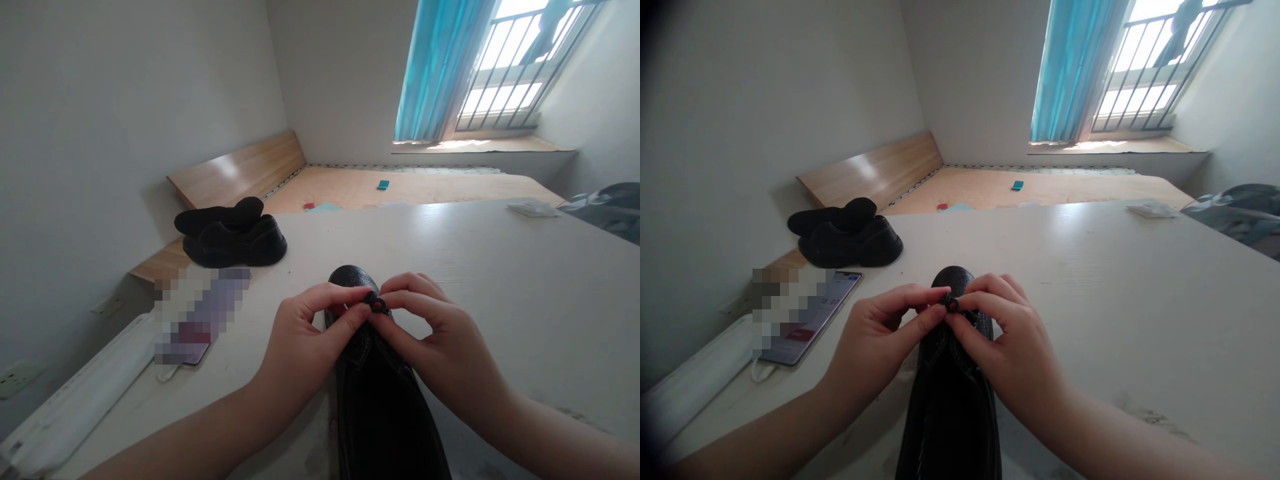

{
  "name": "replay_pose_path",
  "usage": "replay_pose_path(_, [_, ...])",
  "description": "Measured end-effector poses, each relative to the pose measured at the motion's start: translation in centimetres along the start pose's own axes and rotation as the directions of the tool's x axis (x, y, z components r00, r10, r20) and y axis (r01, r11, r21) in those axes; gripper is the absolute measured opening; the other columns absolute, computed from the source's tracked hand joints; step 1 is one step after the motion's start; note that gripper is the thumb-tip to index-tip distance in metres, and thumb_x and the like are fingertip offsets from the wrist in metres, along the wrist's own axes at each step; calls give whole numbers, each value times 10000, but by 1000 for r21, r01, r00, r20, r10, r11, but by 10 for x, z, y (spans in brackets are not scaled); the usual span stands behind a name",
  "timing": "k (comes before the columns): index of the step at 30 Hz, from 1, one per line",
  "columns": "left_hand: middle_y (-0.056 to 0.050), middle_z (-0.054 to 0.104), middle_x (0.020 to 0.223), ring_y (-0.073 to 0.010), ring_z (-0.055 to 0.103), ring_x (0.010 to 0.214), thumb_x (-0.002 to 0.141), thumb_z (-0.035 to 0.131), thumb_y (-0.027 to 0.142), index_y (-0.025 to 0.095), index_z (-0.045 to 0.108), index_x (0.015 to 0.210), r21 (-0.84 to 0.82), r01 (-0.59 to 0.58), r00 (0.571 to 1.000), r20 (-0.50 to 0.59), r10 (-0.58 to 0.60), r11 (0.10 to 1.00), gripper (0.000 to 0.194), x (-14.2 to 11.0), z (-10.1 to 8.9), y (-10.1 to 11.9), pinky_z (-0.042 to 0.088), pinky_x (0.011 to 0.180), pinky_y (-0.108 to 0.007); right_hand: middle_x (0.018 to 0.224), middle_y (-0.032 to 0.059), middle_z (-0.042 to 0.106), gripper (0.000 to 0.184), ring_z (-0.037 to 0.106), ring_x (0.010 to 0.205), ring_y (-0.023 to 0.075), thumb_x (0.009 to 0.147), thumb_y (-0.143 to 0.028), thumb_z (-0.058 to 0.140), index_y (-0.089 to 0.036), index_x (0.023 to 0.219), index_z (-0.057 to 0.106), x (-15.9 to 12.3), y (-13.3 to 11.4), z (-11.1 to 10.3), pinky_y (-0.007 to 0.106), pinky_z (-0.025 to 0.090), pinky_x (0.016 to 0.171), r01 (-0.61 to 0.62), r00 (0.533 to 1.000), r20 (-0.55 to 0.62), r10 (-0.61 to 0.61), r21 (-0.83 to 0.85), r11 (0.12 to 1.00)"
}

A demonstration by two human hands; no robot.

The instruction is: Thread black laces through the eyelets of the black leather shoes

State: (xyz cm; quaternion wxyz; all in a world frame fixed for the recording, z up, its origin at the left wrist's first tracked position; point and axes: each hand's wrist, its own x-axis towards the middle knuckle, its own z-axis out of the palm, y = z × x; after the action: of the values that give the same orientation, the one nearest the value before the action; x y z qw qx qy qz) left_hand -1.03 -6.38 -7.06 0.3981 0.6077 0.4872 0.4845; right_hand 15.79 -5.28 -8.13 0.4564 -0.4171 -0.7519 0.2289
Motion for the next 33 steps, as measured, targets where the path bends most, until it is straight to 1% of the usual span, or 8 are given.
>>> replay_pose_path(4, [16,740,796,-110,616,735,792,708,210,254,792,894,56,-100,994,-32,102,993,139,0,1,-1,500,708,-219,900,46,632,129,584,891,186,873,-256,618,-211,784,701,1,1,1,343,456,802,-104,992,89,93,119,987])
replay_pose_path(8, [33,740,817,-82,610,707,829,680,220,277,787,915,-46,-49,999,-16,48,998,148,0,0,-4,490,661,-182,895,30,620,148,579,879,163,899,-234,590,-209,793,691,-1,2,4,334,449,814,-76,996,62,67,155,985])
replay_pose_path(10, [28,757,853,-86,652,751,840,676,231,274,782,952,-135,23,1000,24,-20,991,160,0,0,-4,509,691,-172,888,25,614,159,565,871,149,922,-210,561,-203,809,673,-3,3,4,318,451,802,-17,999,43,11,140,990])
replay_pose_path(13, [9,777,879,-103,694,819,855,667,242,239,770,1005,-215,100,993,85,-83,971,182,1,0,-2,536,764,-179,876,25,596,157,519,856,134,937,-139,520,-184,839,635,-5,5,2,297,438,788,156,987,18,-157,40,987])
replay_pose_path(16, [-4,779,936,-116,697,869,866,654,246,212,769,1001,-152,79,993,101,-64,985,181,2,1,0,532,800,-187,878,32,582,124,479,854,135,924,-92,521,-164,861,600,-4,5,-1,287,422,768,308,951,39,-306,-73,949])
replay_pose_path(19, [-6,767,924,-120,679,860,881,623,242,205,770,996,-33,-4,994,107,7,999,190,2,1,0,519,784,-198,845,32,573,96,462,830,141,918,-94,539,-157,868,592,-3,4,-4,289,414,738,349,937,74,-342,-151,925])
replay_pose_path(24, [-10,695,832,-117,624,773,902,556,204,194,757,1029,122,-159,980,136,142,980,238,3,0,-1,480,694,-220,782,22,564,146,482,776,145,922,-130,548,-173,797,609,0,0,-6,290,418,698,259,965,85,-247,-179,949])
replay_pose_path(33, [-10,684,855,-105,622,794,872,549,128,186,756,975,109,-242,964,141,226,964,239,1,-1,-1,484,713,-206,732,-6,551,185,529,726,132,871,-175,616,-212,693,648,3,-7,-7,271,402,643,-11,995,100,14,-29,1000])
